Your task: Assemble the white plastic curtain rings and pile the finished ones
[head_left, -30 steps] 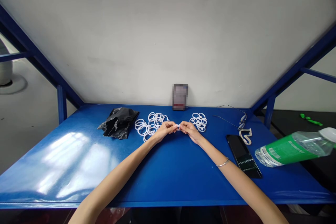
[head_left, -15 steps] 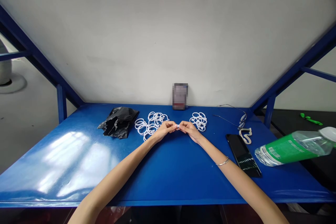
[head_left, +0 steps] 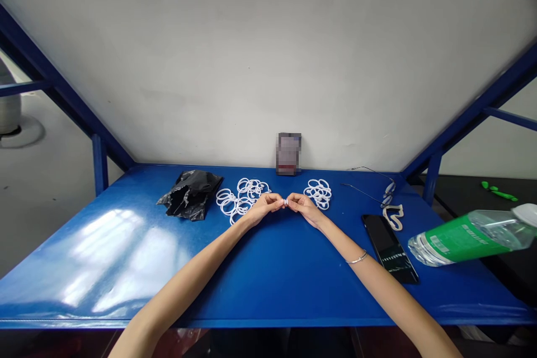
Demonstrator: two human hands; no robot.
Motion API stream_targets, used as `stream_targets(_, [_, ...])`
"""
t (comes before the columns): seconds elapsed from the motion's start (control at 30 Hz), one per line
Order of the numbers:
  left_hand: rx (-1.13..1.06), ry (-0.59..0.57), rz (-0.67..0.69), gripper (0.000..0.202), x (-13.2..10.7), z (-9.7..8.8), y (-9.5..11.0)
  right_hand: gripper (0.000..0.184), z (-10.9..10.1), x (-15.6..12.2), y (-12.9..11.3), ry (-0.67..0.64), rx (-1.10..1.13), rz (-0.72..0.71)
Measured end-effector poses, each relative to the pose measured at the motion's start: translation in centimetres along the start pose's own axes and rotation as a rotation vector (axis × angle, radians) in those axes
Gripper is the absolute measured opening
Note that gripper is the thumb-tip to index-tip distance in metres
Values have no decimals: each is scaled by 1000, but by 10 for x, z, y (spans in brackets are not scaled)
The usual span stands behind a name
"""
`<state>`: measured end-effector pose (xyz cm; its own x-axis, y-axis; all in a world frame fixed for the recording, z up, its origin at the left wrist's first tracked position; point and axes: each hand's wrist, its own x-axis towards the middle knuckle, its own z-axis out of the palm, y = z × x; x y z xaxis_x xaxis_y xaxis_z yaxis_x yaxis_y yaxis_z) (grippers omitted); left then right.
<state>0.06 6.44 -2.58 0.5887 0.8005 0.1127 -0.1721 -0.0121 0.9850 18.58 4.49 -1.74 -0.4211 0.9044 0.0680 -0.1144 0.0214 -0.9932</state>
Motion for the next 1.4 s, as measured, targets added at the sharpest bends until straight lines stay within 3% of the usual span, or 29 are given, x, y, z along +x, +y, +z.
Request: stream_targets(1.4, [34,20,4,38,0,0,1,31,1,1,1,47,64,16])
